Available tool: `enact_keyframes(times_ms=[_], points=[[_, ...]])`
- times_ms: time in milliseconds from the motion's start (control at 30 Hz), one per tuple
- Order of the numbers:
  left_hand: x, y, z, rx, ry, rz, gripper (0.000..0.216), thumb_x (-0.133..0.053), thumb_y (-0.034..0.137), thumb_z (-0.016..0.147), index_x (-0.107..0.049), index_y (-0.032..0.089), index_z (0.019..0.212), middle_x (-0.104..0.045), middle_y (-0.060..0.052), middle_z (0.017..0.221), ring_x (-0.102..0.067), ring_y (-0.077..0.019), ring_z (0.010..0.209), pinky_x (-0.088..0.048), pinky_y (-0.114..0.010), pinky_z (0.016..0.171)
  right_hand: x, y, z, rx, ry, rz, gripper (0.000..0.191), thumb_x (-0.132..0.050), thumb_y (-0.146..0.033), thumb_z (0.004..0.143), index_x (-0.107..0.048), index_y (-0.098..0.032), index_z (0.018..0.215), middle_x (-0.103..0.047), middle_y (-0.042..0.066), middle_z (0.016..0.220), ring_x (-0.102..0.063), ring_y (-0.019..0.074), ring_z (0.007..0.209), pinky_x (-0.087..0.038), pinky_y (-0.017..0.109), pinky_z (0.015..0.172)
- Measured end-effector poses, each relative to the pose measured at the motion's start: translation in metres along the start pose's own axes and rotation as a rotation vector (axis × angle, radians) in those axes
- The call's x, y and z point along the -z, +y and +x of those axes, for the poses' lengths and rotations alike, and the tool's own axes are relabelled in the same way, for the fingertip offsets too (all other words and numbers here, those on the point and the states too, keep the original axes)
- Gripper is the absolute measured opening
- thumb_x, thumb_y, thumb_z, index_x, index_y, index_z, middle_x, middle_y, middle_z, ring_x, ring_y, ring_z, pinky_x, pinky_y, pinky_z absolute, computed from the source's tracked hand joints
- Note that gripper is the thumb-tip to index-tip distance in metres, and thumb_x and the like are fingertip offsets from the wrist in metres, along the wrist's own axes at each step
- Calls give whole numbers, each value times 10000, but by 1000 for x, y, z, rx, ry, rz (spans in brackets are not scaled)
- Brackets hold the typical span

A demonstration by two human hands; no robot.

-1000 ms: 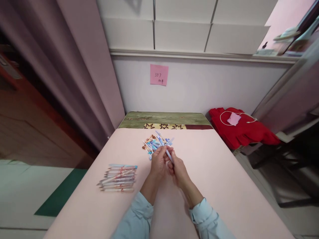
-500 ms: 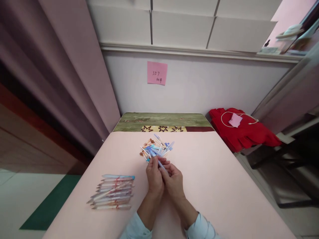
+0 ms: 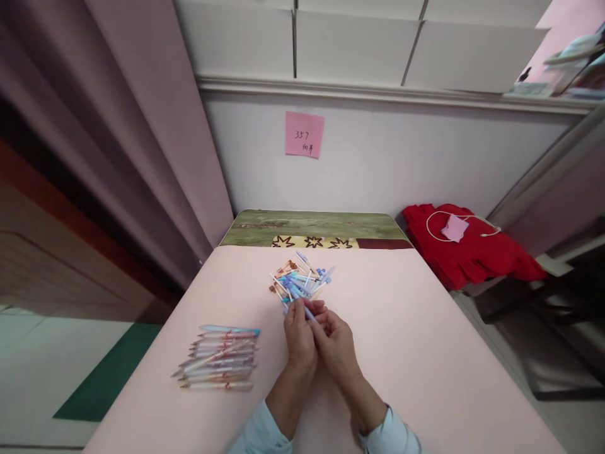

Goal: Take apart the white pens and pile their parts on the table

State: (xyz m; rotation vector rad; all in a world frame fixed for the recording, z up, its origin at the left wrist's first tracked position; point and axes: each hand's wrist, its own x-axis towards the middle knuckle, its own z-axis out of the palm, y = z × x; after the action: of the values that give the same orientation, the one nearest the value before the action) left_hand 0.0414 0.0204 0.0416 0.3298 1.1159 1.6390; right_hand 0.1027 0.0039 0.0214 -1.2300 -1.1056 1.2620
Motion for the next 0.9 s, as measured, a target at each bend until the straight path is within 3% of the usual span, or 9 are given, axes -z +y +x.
enact_keyframes(times_ms=[100, 200, 300, 367, 467, 600, 733, 900], points=[[0, 1, 0, 52, -15, -42, 363, -676, 496, 738, -552, 161, 799, -717, -79, 723, -684, -206, 602, -528, -318, 583, 0, -2, -2, 13, 14, -8, 195, -717, -326, 705, -590, -183, 745, -611, -11, 679, -526, 138, 617, -428, 243, 605], [1, -2, 1, 61, -65, -35, 366, -677, 494, 745, -573, 150, 816, -734, -103, 770, -703, -212, 671, -539, -327, 660, 3, -4, -1, -95, -114, 149, 226, -706, -377, 727, -588, -190, 778, -571, -33, 644, -504, 125, 589, -416, 231, 580], [2, -5, 2, 66, -95, -12, 363, -666, 492, 762, -585, 148, 844, -744, -112, 817, -710, -212, 738, -534, -321, 711, 6, -3, 1, -299, -198, 343, 352, -590, -543, 811, -570, -195, 761, -401, -83, 508, -316, 82, 434, -275, 200, 428], [2, -6, 3, 77, -108, 5, 361, -663, 492, 767, -586, 150, 851, -746, -112, 834, -706, -206, 737, -531, -316, 703, 6, 0, 2, -351, -184, 380, 438, -565, -615, 809, -534, -192, 702, -299, -105, 469, -199, 65, 406, -177, 199, 398], [3, -5, 4, 33, -88, 6, 366, -666, 501, 764, -577, 154, 836, -744, -106, 853, -691, -181, 688, -529, -301, 669, 5, 6, 2, -216, -113, 303, 436, -672, -571, 757, -525, -176, 646, -408, -71, 493, -308, 69, 445, -252, 205, 437], [3, 0, 5, -1, -46, -35, 377, -662, 518, 768, -545, 168, 845, -735, -87, 847, -680, -171, 661, -532, -299, 637, 3, 11, 0, -77, -61, 206, 325, -748, -450, 727, -598, -162, 727, -602, -3, 644, -492, 114, 581, -380, 228, 554], [2, 2, 6, 46, -75, -71, 364, -659, 503, 775, -536, 168, 847, -719, -68, 791, -682, -185, 641, -537, -315, 617, 4, 11, 1, -93, -59, 201, 309, -722, -449, 743, -592, -169, 732, -606, -3, 639, -495, 122, 575, -379, 233, 553], [6, 6, 16, 32, -116, -111, 344, -655, 472, 786, -555, 156, 878, -723, -82, 824, -680, -180, 637, -548, -358, 695, 12, 6, 2, -9, -12, 9, 291, -693, -424, 776, -583, -171, 683, -529, -35, 587, -416, 105, 551, -322, 222, 528]])
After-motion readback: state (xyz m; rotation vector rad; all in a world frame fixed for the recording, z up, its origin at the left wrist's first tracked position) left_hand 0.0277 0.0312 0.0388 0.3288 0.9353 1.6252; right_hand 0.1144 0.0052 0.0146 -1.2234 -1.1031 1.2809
